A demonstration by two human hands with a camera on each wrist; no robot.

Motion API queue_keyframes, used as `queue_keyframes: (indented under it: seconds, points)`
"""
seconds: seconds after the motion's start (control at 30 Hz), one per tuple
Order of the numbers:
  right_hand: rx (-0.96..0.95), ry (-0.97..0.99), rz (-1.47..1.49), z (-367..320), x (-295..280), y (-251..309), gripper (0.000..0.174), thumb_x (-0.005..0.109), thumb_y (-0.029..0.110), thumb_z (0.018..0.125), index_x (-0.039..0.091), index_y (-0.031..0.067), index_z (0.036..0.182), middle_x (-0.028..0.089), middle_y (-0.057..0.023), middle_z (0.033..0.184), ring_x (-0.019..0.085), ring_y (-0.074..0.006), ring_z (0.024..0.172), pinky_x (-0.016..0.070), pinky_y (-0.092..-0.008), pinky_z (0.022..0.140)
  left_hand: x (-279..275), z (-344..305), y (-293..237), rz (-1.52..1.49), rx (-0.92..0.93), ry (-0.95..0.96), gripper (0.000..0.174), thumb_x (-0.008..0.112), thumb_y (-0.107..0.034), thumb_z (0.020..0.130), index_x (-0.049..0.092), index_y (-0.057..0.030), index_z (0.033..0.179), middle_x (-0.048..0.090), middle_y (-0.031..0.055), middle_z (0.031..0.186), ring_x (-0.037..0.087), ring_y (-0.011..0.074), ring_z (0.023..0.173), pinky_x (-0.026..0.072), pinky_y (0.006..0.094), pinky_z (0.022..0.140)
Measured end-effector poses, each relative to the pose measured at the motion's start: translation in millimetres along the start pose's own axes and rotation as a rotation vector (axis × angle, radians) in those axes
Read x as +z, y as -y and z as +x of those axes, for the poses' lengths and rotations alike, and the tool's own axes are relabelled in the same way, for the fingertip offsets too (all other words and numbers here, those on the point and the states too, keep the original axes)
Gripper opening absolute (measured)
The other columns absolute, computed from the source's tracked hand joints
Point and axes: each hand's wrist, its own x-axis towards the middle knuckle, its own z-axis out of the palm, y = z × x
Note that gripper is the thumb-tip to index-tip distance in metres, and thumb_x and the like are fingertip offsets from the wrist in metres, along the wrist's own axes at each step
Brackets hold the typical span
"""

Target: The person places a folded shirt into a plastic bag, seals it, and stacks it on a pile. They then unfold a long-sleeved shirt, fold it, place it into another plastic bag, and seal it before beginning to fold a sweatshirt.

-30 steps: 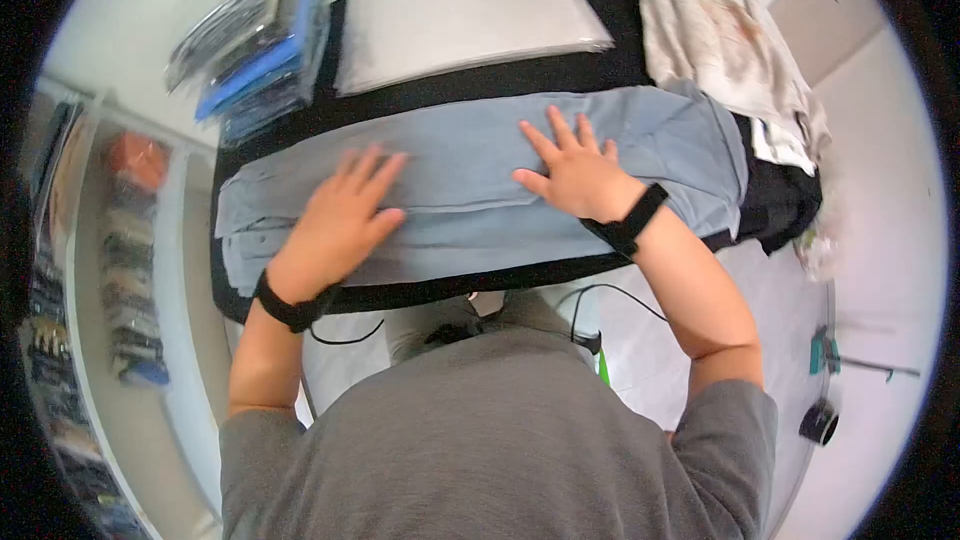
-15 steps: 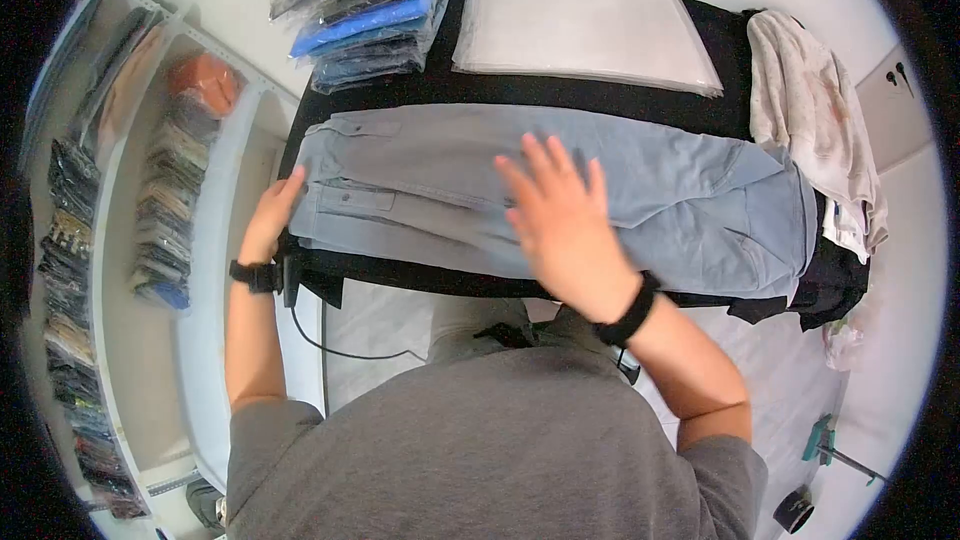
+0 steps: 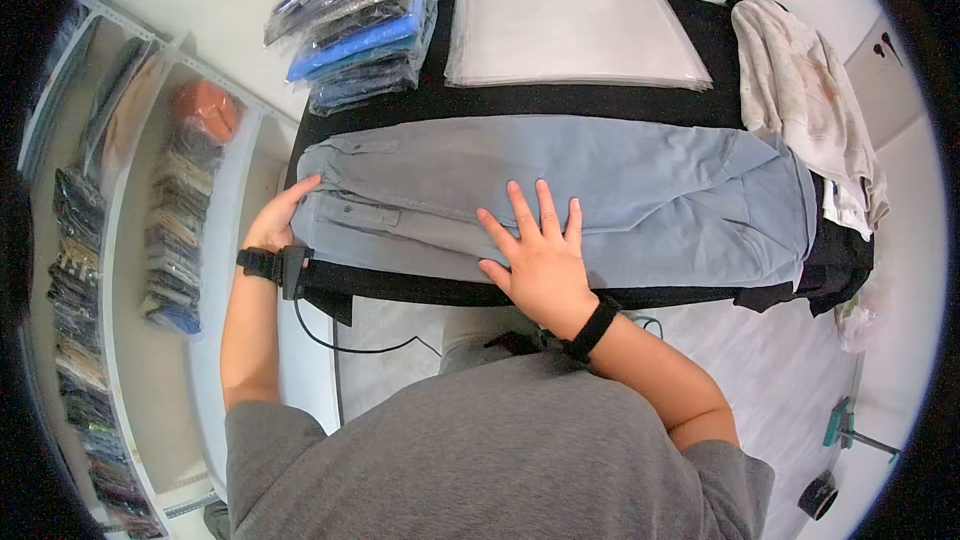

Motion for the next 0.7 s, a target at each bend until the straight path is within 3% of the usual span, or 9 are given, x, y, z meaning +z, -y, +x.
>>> queue_keyframes:
  seconds: [0.13, 0.2, 0.23, 0.3, 0.33, 0.57, 0.63, 0.7]
  points:
    - [-0.007, -0.009, 0.002, 0.1, -1.6, 1.1, 0.054, 0.059, 0.043, 0.080, 0.047, 0.0243, 0.130, 0.029, -0.0138, 0.142, 0.024, -0.0392, 0.131, 0.0188, -0.0644, 0.099, 0.5, -1.0, 2.8, -0.089, 0.001, 0.051, 0.054, 0.066, -0.038, 0.077, 0.052, -0.0059, 0.119, 0.054, 0.0116, 0.121, 0.051, 0.0250, 0.111, 0.0445, 0.0452, 0.084]
    - [-0.003, -0.011, 0.003, -0.5, -2.1, 1.0, 0.054, 0.059, 0.043, 0.080, 0.047, 0.0243, 0.130, 0.029, -0.0139, 0.142, 0.024, -0.0391, 0.131, 0.0186, -0.0644, 0.100, 11.7, -11.5, 1.0, -0.085, 0.064, -0.231, 0.046, 0.062, -0.032, 0.079, 0.054, -0.0054, 0.116, 0.061, 0.0111, 0.108, 0.059, 0.0249, 0.097, 0.0471, 0.0416, 0.083]
    - [-0.001, -0.002, 0.011, -0.5, -1.7, 0.7, 0.054, 0.059, 0.043, 0.080, 0.047, 0.0244, 0.130, 0.029, -0.0140, 0.142, 0.024, -0.0390, 0.131, 0.0183, -0.0642, 0.100, 8.8, -8.6, 4.3, -0.080, 0.067, -0.226, 0.046, 0.062, -0.032, 0.079, 0.054, -0.0054, 0.116, 0.061, 0.0111, 0.108, 0.059, 0.0249, 0.097, 0.0471, 0.0416, 0.083]
    - [0.011, 0.003, 0.019, -1.0, -0.9, -0.1, 0.054, 0.059, 0.043, 0.081, 0.047, 0.0245, 0.130, 0.029, -0.0140, 0.142, 0.023, -0.0390, 0.131, 0.0180, -0.0641, 0.100, -4.4, 5.3, 15.3, -0.423, 0.293, 0.153, 0.041, 0.059, -0.028, 0.081, 0.054, -0.0032, 0.113, 0.062, 0.0112, 0.104, 0.061, 0.0257, 0.093, 0.0485, 0.0405, 0.082]
    - [0.008, 0.002, 0.030, -1.5, -0.3, -0.1, 0.054, 0.058, 0.042, 0.081, 0.047, 0.0245, 0.130, 0.029, -0.0140, 0.142, 0.023, -0.0389, 0.132, 0.0177, -0.0641, 0.100, -11.2, 10.9, 17.3, -0.453, 0.322, 0.227, 0.038, 0.057, -0.026, 0.082, 0.056, -0.0013, 0.110, 0.063, 0.0113, 0.103, 0.061, 0.0255, 0.092, 0.0488, 0.0397, 0.083]
    - [0.006, 0.052, 0.033, -0.5, -15.4, 4.0, 0.052, 0.052, 0.039, 0.087, 0.042, 0.0180, 0.133, 0.033, -0.0200, 0.139, 0.027, -0.0430, 0.128, 0.0202, -0.0633, 0.099, 6.2, -28.2, -9.9, -0.459, 0.302, 0.289, 0.039, 0.055, -0.028, 0.084, 0.056, -0.0003, 0.112, 0.063, 0.0122, 0.105, 0.061, 0.0256, 0.092, 0.0481, 0.0402, 0.084]
    - [0.047, -0.018, 0.107, 11.4, -23.9, 14.8, 0.053, 0.049, 0.036, 0.089, 0.038, 0.0117, 0.135, 0.039, -0.0237, 0.133, 0.034, -0.0441, 0.123, 0.0220, -0.0599, 0.100, 43.1, -64.4, -32.2, -0.424, 0.319, 0.263, 0.039, 0.056, -0.027, 0.084, 0.056, 0.0002, 0.112, 0.063, 0.0124, 0.105, 0.061, 0.0256, 0.093, 0.0483, 0.0390, 0.083]
    - [0.030, -0.064, 0.157, 24.5, -17.8, 25.2, 0.057, 0.047, 0.041, 0.088, 0.037, 0.0119, 0.136, 0.036, -0.0246, 0.135, 0.030, -0.0431, 0.127, 0.0188, -0.0606, 0.101, 79.9, -92.6, -53.3, -0.393, 0.333, 0.238, 0.039, 0.056, -0.027, 0.084, 0.056, 0.0007, 0.112, 0.063, 0.0127, 0.105, 0.061, 0.0255, 0.093, 0.0486, 0.0378, 0.083]
